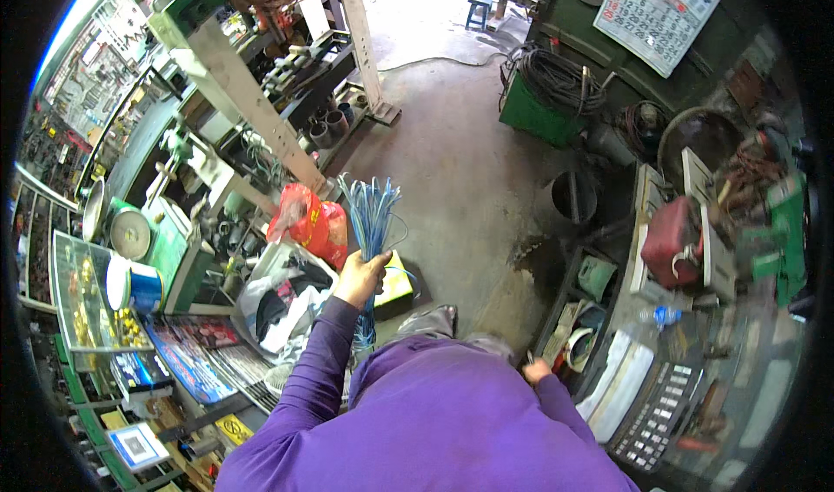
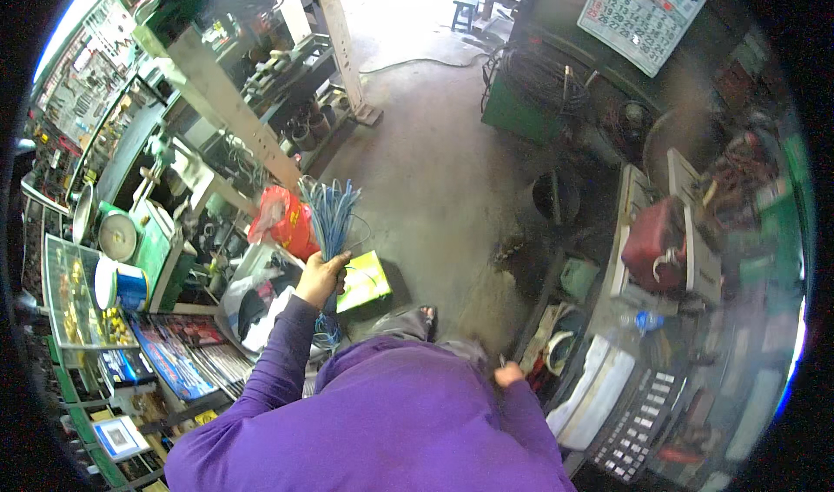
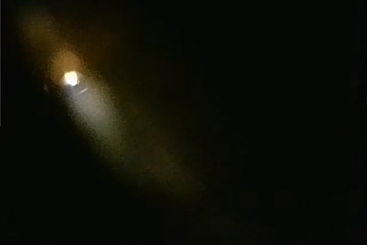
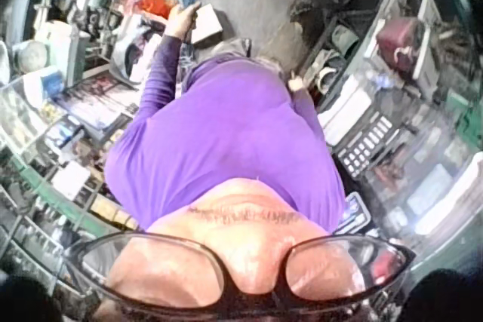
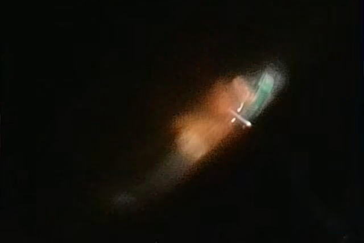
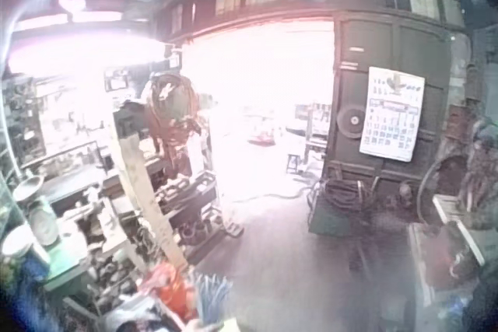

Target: The person gathers blue zip ties and walks through a cluttered workshop to a vehicle with an exposed engine. They strip and twist wires, then use pliers to crimp connectors onto the wire ends. The person installs the prepared wires into the engine bay and secures them.

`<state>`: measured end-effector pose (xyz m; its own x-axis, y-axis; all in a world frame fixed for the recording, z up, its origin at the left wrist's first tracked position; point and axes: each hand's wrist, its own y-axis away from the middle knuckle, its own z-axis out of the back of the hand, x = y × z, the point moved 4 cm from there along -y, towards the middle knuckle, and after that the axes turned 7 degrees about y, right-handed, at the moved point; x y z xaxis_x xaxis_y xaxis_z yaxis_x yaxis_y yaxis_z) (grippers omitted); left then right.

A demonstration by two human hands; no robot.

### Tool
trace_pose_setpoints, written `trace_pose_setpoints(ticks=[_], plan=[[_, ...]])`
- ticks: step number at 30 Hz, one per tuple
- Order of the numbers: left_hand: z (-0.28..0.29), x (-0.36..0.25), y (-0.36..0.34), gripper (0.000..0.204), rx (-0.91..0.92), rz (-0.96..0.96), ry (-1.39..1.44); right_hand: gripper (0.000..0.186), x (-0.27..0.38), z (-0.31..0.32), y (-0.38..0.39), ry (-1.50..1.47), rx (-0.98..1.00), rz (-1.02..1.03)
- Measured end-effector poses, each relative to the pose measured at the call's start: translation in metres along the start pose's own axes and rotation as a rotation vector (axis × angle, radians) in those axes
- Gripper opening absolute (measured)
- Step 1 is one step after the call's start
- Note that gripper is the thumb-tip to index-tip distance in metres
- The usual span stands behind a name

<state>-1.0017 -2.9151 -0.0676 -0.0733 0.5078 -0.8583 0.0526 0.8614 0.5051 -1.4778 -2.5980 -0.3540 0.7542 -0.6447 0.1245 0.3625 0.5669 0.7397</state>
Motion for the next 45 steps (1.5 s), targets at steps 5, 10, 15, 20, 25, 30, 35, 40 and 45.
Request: trace_pose_setpoints(ticks=[5, 10, 15, 20, 25, 30, 35, 40, 45], plan=[[-0.041, -0.082, -0.125, 0.029, 0.051, 0.077, 0.011, 0.033, -0.090, 0.003, -0.080, 0.570, 0.123, 0.411], [-0.049, -0.107, -0.308, 0.038, -0.106, 0.184, -0.115, 0.033, 0.016, 0.098, -0.187, 0.172, 0.274, -0.027], [-0.025, -0.091, -0.437, 0.044, -0.225, 0.430, -0.016, 0.037, 0.189, 0.300, -0.365, 0.129, 0.103, -0.002], [-0.031, -0.153, -0.522, 0.044, -0.310, 0.467, -0.133, 0.038, 0.484, 0.623, -0.444, -0.150, -0.164, 0.458], [-0.035, -0.192, -0.645, 0.042, -0.325, 0.532, -0.242, 0.031, 0.733, 0.879, -0.396, -0.670, -0.114, 1.226], [-0.021, -0.197, -0.768, 0.037, -0.380, 0.670, -0.348, 0.023, 0.887, 1.023, -0.325, -1.036, -0.069, 1.642], [-0.023, -0.261, -0.853, 0.040, -0.357, 0.702, -0.473, 0.024, 0.954, 1.136, -0.318, -0.785, -0.101, 1.855], [-0.023, -0.270, -0.953, 0.051, -0.295, 0.779, -0.495, 0.022, 1.058, 1.212, -0.414, -0.772, -0.110, 2.054], [-0.037, -0.319, -1.023, 0.056, -0.477, 0.888, -0.258, 0.021, 1.170, 1.299, -0.506, -0.775, -0.052, 2.231]])
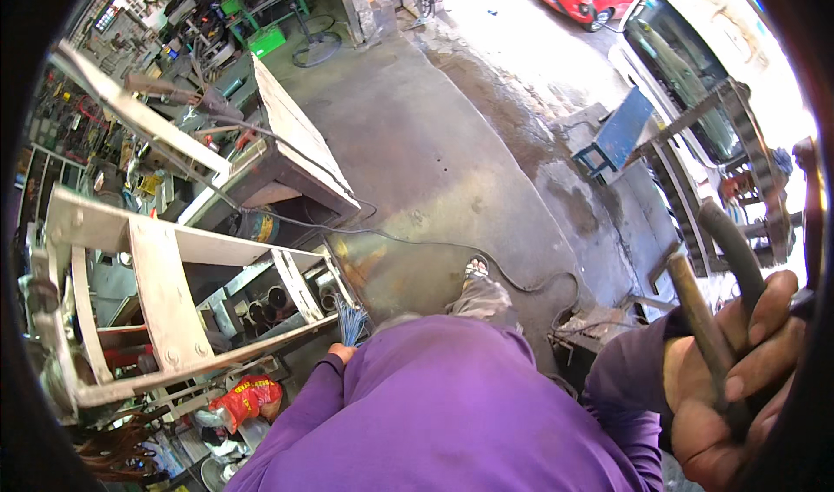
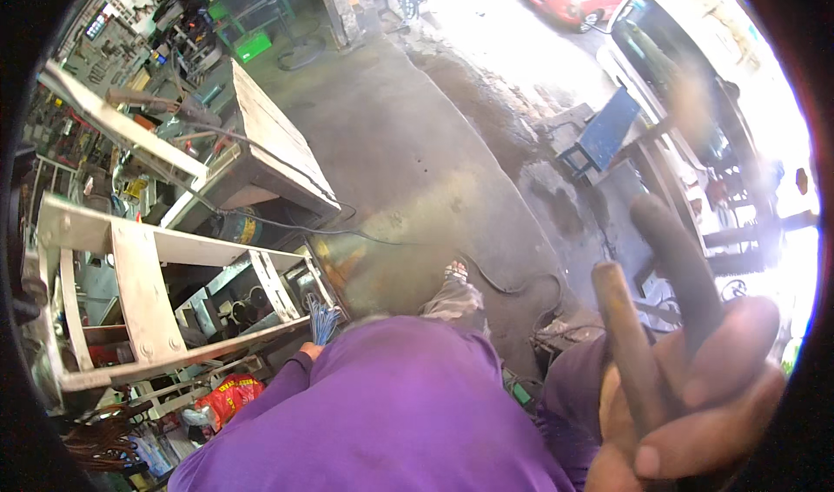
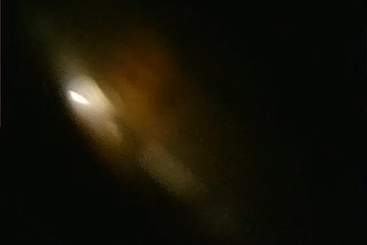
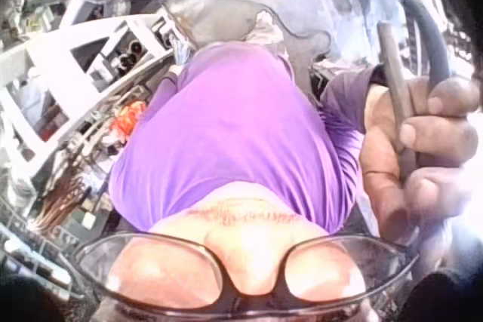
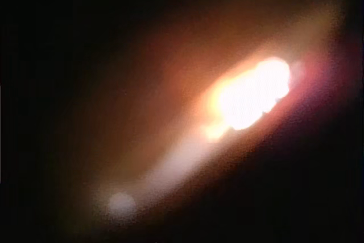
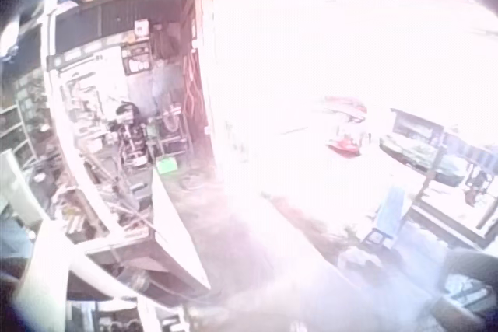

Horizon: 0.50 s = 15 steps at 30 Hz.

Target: The person gathers blue zip ties and walks through a cluttered workshop to a vehicle with an exposed engine. They strip and twist wires, then use pliers to crimp connectors onto the wire ends. The person installs the prepared wires into the engine bay and secures them.

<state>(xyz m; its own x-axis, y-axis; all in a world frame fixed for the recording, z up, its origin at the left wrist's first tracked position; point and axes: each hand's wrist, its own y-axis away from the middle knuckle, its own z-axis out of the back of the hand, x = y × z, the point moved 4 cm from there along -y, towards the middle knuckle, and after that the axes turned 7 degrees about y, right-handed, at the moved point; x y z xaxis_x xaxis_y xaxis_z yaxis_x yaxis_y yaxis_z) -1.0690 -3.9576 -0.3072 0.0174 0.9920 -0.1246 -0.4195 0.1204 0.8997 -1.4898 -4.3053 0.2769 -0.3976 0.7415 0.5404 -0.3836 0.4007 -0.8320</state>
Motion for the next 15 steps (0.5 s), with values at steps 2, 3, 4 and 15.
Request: trace_pose_setpoints(ticks=[2, 3, 4, 15], plan=[[-0.004, -0.034, 0.005, 0.049, -0.009, -0.003, -0.080, 0.021, -0.048, 0.033, -0.037, -0.050, 0.016, 0.028], [-0.008, -0.055, 0.004, 0.045, -0.006, -0.012, -0.120, 0.020, -0.068, 0.046, -0.054, -0.067, 0.031, 0.043], [-0.008, -0.077, 0.003, 0.043, 0.009, -0.040, -0.119, 0.020, -0.090, 0.058, -0.071, -0.082, 0.039, 0.057], [0.043, -0.343, -0.138, 0.032, 0.000, -0.466, -0.482, 0.021, -0.344, 0.100, -0.206, -0.002, 0.058, 0.066]])
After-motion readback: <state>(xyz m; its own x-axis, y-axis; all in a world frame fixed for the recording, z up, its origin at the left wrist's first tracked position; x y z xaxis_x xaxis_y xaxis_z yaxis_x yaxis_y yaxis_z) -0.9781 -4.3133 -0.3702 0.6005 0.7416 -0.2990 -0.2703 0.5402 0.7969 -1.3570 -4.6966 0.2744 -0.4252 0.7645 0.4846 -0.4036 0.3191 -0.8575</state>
